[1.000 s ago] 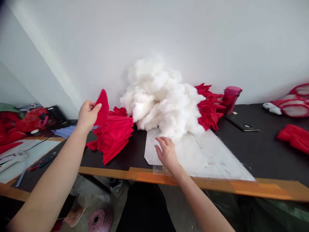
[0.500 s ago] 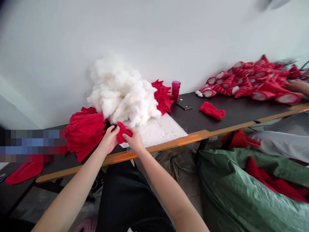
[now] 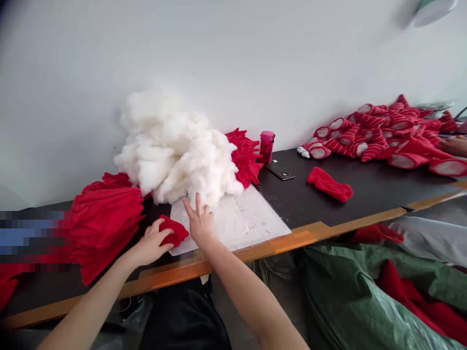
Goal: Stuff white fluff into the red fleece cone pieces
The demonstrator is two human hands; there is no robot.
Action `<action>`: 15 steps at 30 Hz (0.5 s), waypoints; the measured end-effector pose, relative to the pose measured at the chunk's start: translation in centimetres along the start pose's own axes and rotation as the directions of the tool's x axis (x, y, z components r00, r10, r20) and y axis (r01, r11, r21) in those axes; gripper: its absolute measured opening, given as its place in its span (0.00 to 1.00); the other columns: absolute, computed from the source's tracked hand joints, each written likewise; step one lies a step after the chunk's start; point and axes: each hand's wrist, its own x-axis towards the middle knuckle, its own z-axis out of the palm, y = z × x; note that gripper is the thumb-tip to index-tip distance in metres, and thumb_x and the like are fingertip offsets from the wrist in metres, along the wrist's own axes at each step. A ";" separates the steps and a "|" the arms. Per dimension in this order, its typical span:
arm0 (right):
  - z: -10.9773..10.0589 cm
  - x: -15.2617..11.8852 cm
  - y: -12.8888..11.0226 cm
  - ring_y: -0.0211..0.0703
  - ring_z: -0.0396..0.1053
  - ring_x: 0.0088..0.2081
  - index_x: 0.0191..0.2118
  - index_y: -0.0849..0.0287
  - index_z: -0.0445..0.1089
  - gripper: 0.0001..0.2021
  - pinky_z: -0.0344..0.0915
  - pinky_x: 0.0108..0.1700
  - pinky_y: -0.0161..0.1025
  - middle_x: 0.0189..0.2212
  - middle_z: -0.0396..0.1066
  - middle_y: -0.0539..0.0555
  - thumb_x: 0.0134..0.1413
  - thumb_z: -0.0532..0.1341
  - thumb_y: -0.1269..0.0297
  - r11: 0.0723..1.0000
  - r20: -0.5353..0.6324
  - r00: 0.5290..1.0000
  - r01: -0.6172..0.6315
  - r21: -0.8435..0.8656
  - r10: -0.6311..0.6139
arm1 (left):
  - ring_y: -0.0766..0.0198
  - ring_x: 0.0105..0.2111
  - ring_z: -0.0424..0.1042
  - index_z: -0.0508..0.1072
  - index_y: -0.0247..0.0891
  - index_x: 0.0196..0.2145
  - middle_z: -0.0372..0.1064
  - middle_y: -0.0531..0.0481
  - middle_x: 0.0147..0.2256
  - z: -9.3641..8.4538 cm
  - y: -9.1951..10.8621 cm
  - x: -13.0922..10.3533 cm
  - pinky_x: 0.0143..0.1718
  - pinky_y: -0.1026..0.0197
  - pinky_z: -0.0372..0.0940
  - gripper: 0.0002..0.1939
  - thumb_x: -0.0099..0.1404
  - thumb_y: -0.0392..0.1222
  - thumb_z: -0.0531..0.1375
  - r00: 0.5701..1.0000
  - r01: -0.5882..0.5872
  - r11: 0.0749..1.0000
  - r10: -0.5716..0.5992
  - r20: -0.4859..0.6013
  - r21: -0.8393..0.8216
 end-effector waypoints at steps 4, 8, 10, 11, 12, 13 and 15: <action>0.6 4.0 2.2 0.61 0.65 0.51 0.48 0.58 0.73 0.20 0.67 0.48 0.60 0.63 0.57 0.65 0.57 0.51 0.83 0.999 0.041 0.999 -0.004 0.042 0.002 | 0.44 0.58 0.61 0.64 0.43 0.60 0.52 0.37 0.61 -2.0 2.4 5.2 0.58 0.39 0.59 0.32 0.58 0.28 0.54 0.944 -0.261 0.962 0.271 -0.189 0.079; -0.4 5.0 5.3 0.56 0.66 0.52 0.42 0.59 0.74 0.16 0.64 0.56 0.55 0.49 0.68 0.62 0.52 0.54 0.80 0.925 0.073 0.994 0.044 0.377 -0.077 | 0.43 0.58 0.61 0.72 0.49 0.53 0.54 0.43 0.62 -0.2 5.4 11.8 0.56 0.41 0.61 0.34 0.51 0.24 0.56 0.854 -0.514 0.856 0.504 -0.130 -0.063; -1.5 4.2 7.1 0.51 0.69 0.46 0.38 0.58 0.74 0.12 0.67 0.53 0.50 0.41 0.71 0.58 0.48 0.57 0.75 0.770 0.056 0.998 -0.027 0.638 -0.011 | 0.43 0.57 0.61 0.77 0.45 0.43 0.59 0.43 0.59 1.7 6.2 14.0 0.57 0.43 0.60 0.24 0.50 0.26 0.57 0.841 -0.540 0.831 0.528 -0.116 -0.134; -2.3 3.5 8.0 0.48 0.69 0.41 0.36 0.58 0.73 0.09 0.70 0.48 0.48 0.36 0.71 0.55 0.47 0.59 0.71 0.685 0.061 0.997 -0.078 0.724 0.049 | 0.44 0.57 0.61 0.78 0.43 0.37 0.61 0.43 0.57 2.6 6.4 14.8 0.58 0.44 0.59 0.18 0.52 0.27 0.58 0.843 -0.538 0.826 0.523 -0.129 -0.165; -3.3 2.8 8.8 0.45 0.69 0.36 0.35 0.58 0.72 0.07 0.71 0.42 0.46 0.32 0.71 0.53 0.47 0.60 0.66 0.603 0.072 0.991 -0.126 0.788 0.113 | 0.44 0.57 0.60 0.77 0.40 0.32 0.62 0.42 0.56 3.3 6.6 15.3 0.59 0.44 0.58 0.12 0.53 0.28 0.57 0.847 -0.531 0.825 0.510 -0.148 -0.192; -4.4 2.0 9.5 0.43 0.67 0.31 0.35 0.58 0.71 0.08 0.71 0.37 0.43 0.29 0.70 0.52 0.48 0.61 0.61 0.520 0.084 0.981 -0.165 0.838 0.176 | 0.45 0.57 0.60 0.76 0.39 0.28 0.63 0.42 0.54 4.0 6.7 15.6 0.60 0.44 0.56 0.09 0.55 0.29 0.57 0.855 -0.517 0.829 0.490 -0.168 -0.216; -7.0 0.4 10.8 0.39 0.65 0.27 0.36 0.56 0.69 0.13 0.69 0.29 0.39 0.30 0.69 0.51 0.49 0.63 0.53 0.356 0.111 0.957 -0.206 0.912 0.269 | 0.44 0.59 0.57 0.75 0.38 0.28 0.62 0.42 0.55 4.5 6.8 15.5 0.62 0.43 0.52 0.09 0.56 0.29 0.57 0.869 -0.491 0.834 0.449 -0.207 -0.253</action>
